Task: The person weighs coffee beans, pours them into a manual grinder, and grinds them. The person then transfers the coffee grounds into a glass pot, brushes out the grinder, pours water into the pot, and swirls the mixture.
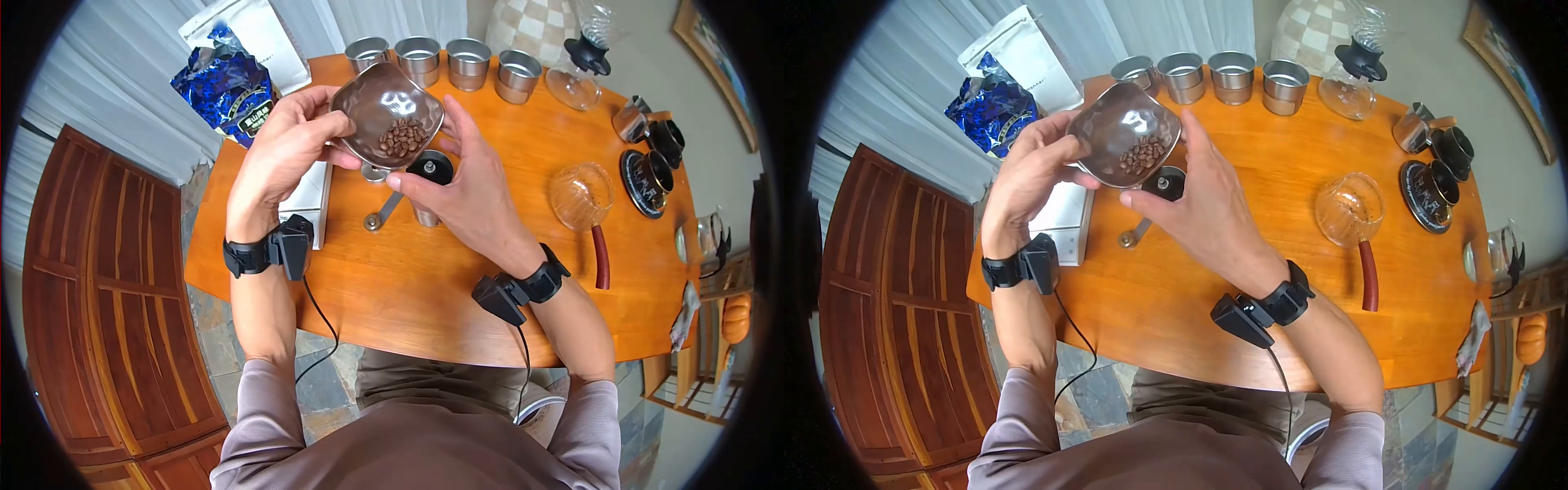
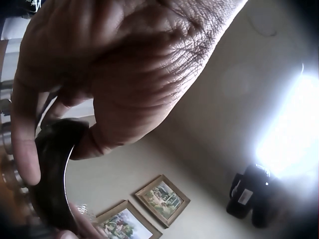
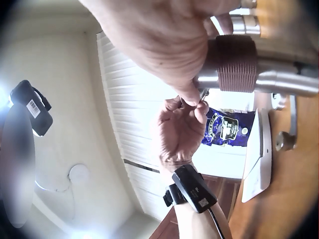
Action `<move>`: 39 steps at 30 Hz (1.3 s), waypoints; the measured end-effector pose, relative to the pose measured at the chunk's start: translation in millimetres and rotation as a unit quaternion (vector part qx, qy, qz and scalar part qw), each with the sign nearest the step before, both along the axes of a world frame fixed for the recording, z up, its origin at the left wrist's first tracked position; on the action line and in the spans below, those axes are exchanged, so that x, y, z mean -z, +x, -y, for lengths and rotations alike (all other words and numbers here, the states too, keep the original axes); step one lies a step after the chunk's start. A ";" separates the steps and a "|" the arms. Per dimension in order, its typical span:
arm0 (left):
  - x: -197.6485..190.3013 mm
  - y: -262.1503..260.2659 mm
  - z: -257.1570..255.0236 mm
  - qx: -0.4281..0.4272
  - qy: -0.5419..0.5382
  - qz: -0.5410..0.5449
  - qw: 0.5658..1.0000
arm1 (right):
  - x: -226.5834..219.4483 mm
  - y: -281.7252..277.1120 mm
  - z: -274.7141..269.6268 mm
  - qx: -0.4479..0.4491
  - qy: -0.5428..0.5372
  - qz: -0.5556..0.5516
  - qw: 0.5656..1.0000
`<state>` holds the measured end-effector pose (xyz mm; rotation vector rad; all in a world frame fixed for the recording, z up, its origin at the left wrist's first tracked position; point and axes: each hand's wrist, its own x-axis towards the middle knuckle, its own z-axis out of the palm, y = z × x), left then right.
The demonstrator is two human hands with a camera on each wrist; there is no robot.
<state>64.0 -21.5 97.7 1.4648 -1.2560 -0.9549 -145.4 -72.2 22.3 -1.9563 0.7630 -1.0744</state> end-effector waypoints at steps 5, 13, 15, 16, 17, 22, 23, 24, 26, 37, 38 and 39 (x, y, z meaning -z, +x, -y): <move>-8.9 -0.1 -3.2 0.046 -0.002 -0.014 0.999 | 1.4 3.2 -4.5 -0.017 0.017 0.043 0.999; -20.9 0.1 -5.9 0.098 0.012 -0.014 0.995 | 3.3 3.7 -5.3 -0.076 0.125 0.091 0.985; -22.0 4.4 -5.5 0.110 0.010 -0.012 0.994 | 3.4 3.8 -6.8 -0.070 0.124 0.087 0.986; -21.5 8.7 -4.5 0.131 0.013 -0.005 0.991 | 3.0 3.8 -7.1 -0.069 0.124 0.088 0.986; -21.1 11.0 -3.3 0.152 0.014 0.001 0.988 | 2.2 3.9 -7.0 -0.080 0.132 0.097 0.983; -30.1 9.0 -2.7 0.153 0.013 0.020 0.988 | 4.7 7.1 -10.7 -0.080 0.101 0.128 0.983; -31.5 9.2 -2.3 0.149 0.019 0.022 0.988 | 5.8 7.0 -12.4 -0.069 0.103 0.127 0.984; -30.9 10.2 -1.9 0.150 0.021 0.021 0.988 | 6.8 7.2 -13.3 -0.057 0.105 0.125 0.985; -28.5 12.8 -0.4 0.153 0.010 0.015 0.988 | 6.4 7.8 -11.8 -0.058 0.102 0.125 0.985; -20.1 16.4 7.9 0.192 -0.060 -0.029 0.979 | 0.3 6.2 -10.2 -0.070 0.084 0.095 0.990; -20.3 17.7 7.4 0.195 -0.056 -0.031 0.979 | 0.4 6.4 -9.8 -0.075 0.085 0.090 0.989; -20.4 18.4 6.3 0.195 -0.054 -0.033 0.979 | 0.8 6.5 -10.2 -0.081 0.087 0.085 0.989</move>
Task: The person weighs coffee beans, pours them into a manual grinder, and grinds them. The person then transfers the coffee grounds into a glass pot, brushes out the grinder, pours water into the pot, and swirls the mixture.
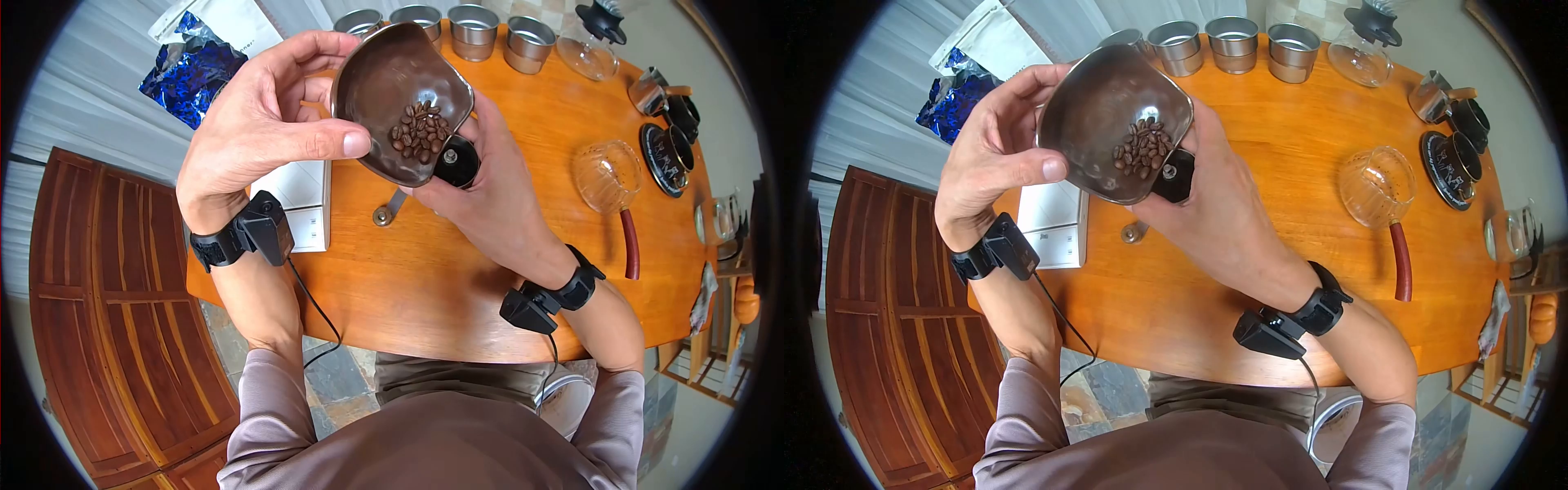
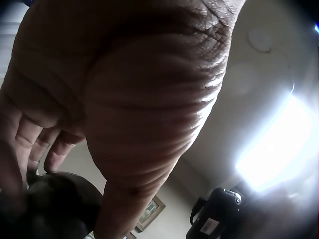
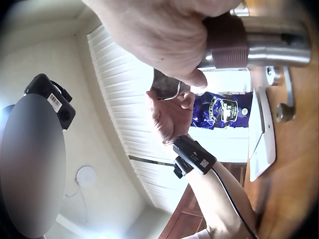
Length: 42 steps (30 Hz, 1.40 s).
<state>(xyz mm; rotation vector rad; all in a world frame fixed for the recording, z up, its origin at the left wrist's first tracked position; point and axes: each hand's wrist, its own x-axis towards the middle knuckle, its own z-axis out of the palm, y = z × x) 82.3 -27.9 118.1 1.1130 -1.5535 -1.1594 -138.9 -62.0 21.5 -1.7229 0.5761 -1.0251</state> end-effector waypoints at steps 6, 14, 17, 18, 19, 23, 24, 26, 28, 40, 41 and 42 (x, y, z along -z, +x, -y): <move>-6.8 -0.8 -4.1 0.008 -0.015 0.052 0.999 | 6.8 2.1 -5.3 0.031 0.001 0.025 0.999; -12.3 -13.6 -9.1 -0.042 -0.027 0.136 0.990 | 1.3 -0.8 -3.8 0.023 -0.009 -0.006 1.000; -8.8 -13.1 -8.7 -0.041 -0.074 0.143 0.986 | -0.4 -1.6 -4.5 0.019 -0.004 -0.005 1.000; -8.9 -14.0 -8.9 -0.040 -0.073 0.143 0.986 | -0.3 -1.6 -4.8 0.018 0.002 -0.001 1.000; -9.4 -15.7 -9.2 -0.042 -0.069 0.139 0.987 | 0.0 -1.5 -4.5 0.019 0.003 -0.001 1.000; -10.0 -23.2 -10.9 -0.049 -0.064 0.132 0.988 | 1.4 -2.2 -3.6 0.022 0.005 -0.011 1.000; -10.5 -23.9 -11.7 -0.048 -0.063 0.133 0.988 | 1.4 -2.2 -3.8 0.019 0.008 -0.009 1.000; -11.7 -25.2 -12.9 -0.056 -0.062 0.135 0.987 | -0.1 -2.8 -4.5 0.017 0.017 -0.007 1.000; -9.1 -21.1 -10.8 -0.049 -0.073 0.138 0.986 | -0.9 -3.0 -3.9 0.013 0.024 -0.004 1.000; -9.9 -31.5 -11.9 -0.043 -0.044 0.081 0.995 | -3.0 -4.7 -4.6 0.013 0.028 -0.006 0.999; -7.8 -30.8 -11.3 -0.027 -0.061 0.073 0.995 | -2.3 -4.7 -4.5 0.015 0.028 -0.006 0.999; -5.4 -29.8 -10.8 -0.011 -0.078 0.064 0.995 | -1.6 -4.6 -4.6 0.017 0.028 -0.007 0.999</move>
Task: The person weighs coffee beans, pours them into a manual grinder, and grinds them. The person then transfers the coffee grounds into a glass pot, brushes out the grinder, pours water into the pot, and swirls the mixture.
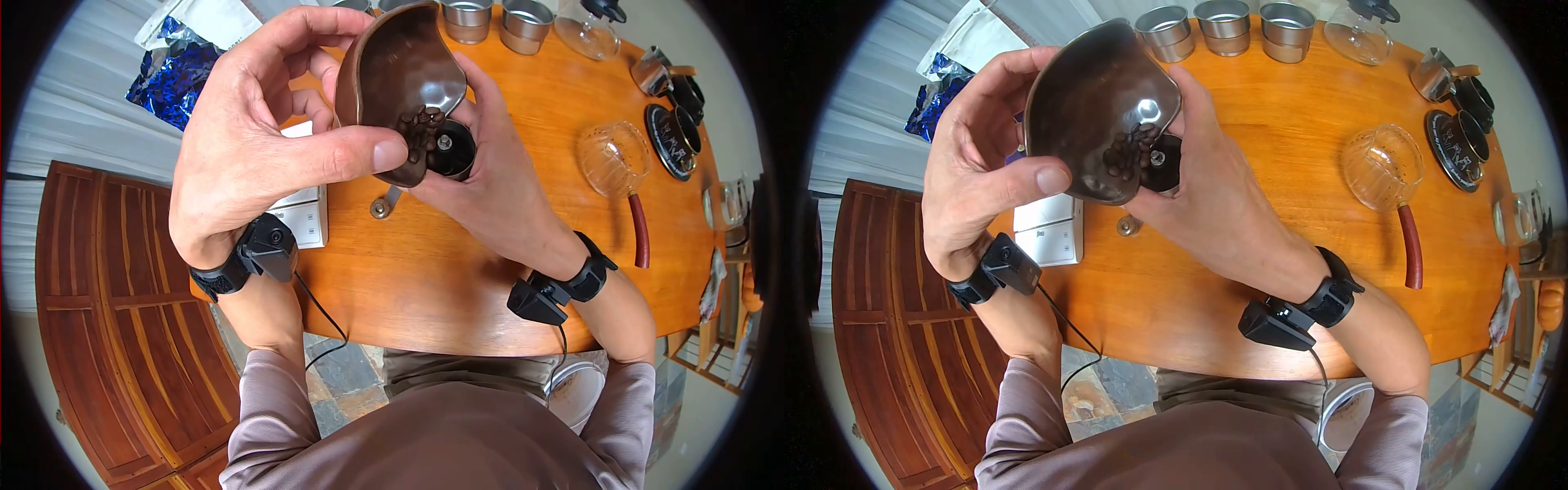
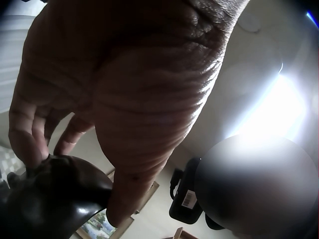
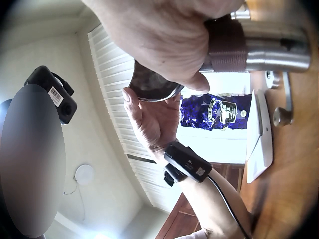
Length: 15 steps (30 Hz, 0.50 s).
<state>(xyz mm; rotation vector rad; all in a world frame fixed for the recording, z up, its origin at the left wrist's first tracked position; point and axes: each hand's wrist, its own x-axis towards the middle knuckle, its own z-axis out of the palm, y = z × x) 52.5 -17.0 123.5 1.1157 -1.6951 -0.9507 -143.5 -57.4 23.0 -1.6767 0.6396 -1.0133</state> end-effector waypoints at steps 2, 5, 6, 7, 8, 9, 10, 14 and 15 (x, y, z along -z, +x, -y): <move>4.8 2.1 0.8 0.036 -0.030 -0.013 0.999 | 2.5 0.9 0.7 0.001 -0.002 0.005 1.000; 8.9 4.1 1.8 0.089 -0.077 -0.034 0.992 | -0.2 1.4 -0.1 0.002 -0.003 0.013 1.000; 8.8 4.2 2.1 0.090 -0.077 -0.034 0.992 | -1.3 1.3 -0.3 0.001 -0.001 0.016 1.000; 8.7 4.4 2.3 0.083 -0.026 -0.102 0.991 | 0.0 1.4 0.0 0.002 0.000 0.016 1.000; 8.0 3.6 2.3 0.075 0.025 -0.170 0.982 | 2.4 1.7 0.6 0.005 -0.015 0.015 1.000; 5.6 0.9 1.4 0.076 0.025 -0.170 0.982 | 3.6 1.9 1.1 0.009 -0.031 0.015 0.999; 1.4 -4.3 -0.5 0.014 0.006 -0.078 0.997 | 3.4 1.5 0.7 0.009 -0.030 0.015 0.999; -0.6 -6.5 -1.9 -0.044 -0.007 0.011 0.999 | 1.5 0.7 0.3 -0.001 -0.009 0.018 1.000; -1.1 -6.1 -1.8 -0.044 -0.007 0.011 0.999 | 1.5 0.9 0.4 -0.002 -0.008 0.021 1.000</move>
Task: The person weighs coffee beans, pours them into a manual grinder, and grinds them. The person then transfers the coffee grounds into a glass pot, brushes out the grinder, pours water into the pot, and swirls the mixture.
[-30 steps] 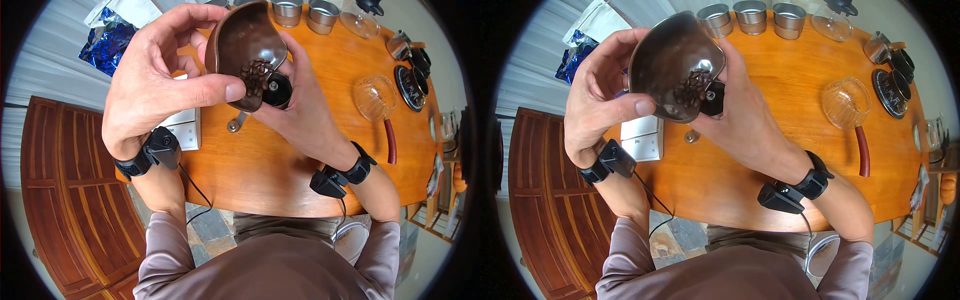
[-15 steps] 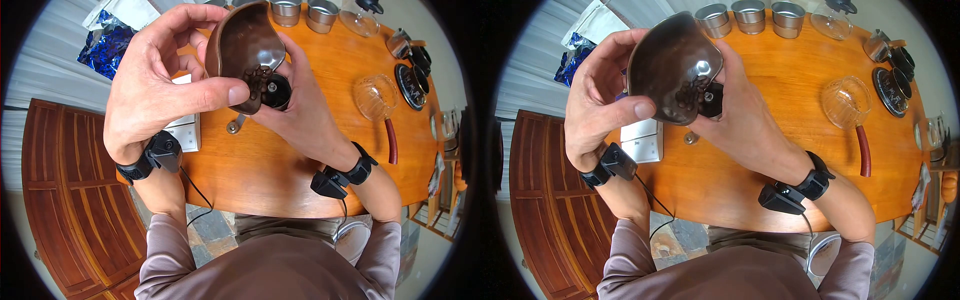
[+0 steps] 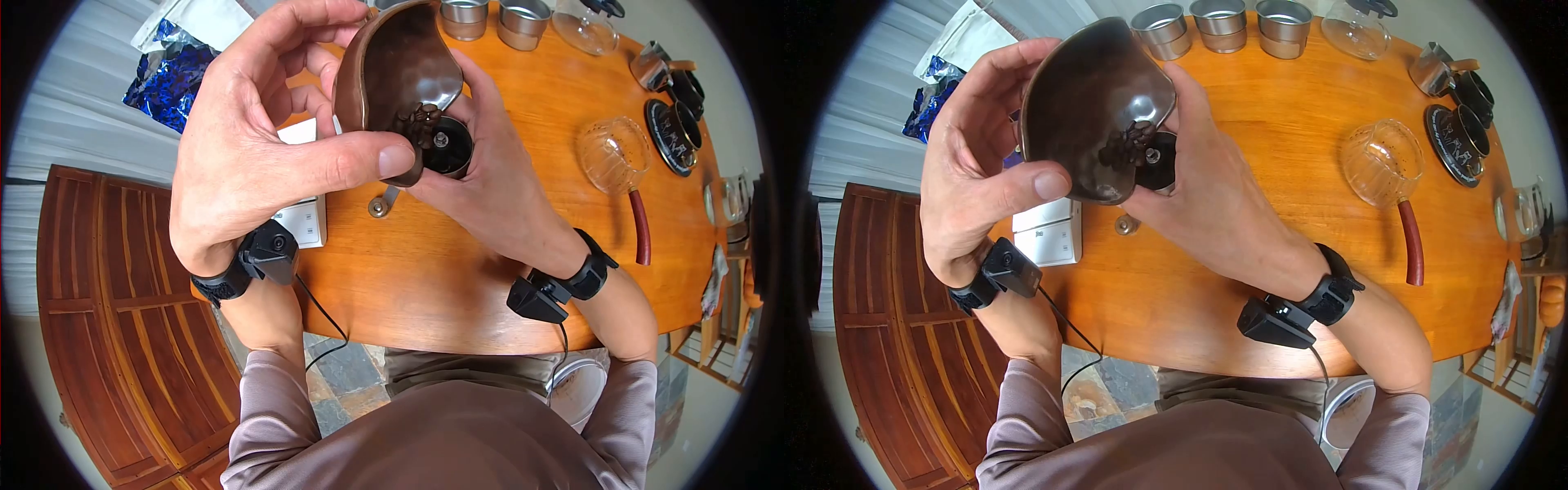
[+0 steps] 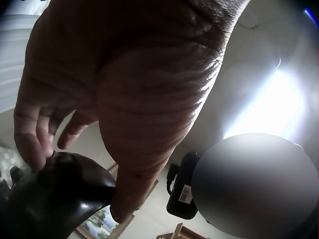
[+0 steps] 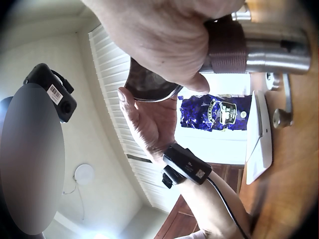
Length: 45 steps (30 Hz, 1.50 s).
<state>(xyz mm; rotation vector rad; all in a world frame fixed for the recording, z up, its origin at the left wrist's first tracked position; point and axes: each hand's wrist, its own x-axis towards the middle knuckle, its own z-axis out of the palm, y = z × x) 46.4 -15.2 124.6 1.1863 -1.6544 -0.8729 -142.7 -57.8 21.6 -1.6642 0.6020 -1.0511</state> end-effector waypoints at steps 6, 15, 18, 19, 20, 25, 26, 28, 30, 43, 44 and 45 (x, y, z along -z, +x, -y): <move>2.7 9.9 9.3 0.198 -0.074 -0.042 0.977 | 5.5 1.5 2.4 0.010 -0.026 0.006 1.000; -0.4 5.4 -1.0 -0.003 -0.036 0.053 0.998 | 2.4 0.7 1.6 0.002 -0.029 0.004 1.000; -1.3 5.0 -1.8 -0.004 -0.029 0.050 0.998 | 3.8 1.2 1.6 0.004 -0.034 0.005 0.999; 0.0 7.5 -1.1 0.004 -0.042 0.054 0.998 | 3.6 1.2 2.0 0.004 -0.034 0.005 0.999; 0.9 8.9 -1.0 0.011 -0.056 0.059 0.997 | 3.4 1.3 2.1 0.004 -0.032 0.004 0.999; -1.0 6.3 -3.2 0.010 -0.041 0.056 0.998 | 1.4 0.8 1.0 0.002 -0.026 0.002 1.000; -1.1 7.0 -2.6 0.015 -0.043 0.057 0.997 | -0.7 -0.2 0.3 0.001 -0.019 -0.004 1.000; -2.2 6.8 -3.2 0.015 -0.043 0.060 0.997 | -1.8 -0.7 0.0 -0.001 -0.012 -0.010 1.000; -3.0 5.2 -5.0 0.015 -0.042 0.063 0.997 | -1.2 0.1 1.0 -0.001 -0.016 -0.013 1.000; -2.6 -0.9 -8.7 -0.021 -0.053 0.076 0.995 | 2.3 -1.4 1.6 0.007 -0.053 -0.032 0.998; -2.5 -2.9 -9.7 -0.035 -0.050 0.060 0.996 | 2.9 -0.9 1.5 0.008 -0.059 -0.024 0.998; -3.6 -2.0 -9.6 -0.035 -0.050 0.061 0.996 | 3.2 -0.2 2.2 0.009 -0.067 -0.015 0.998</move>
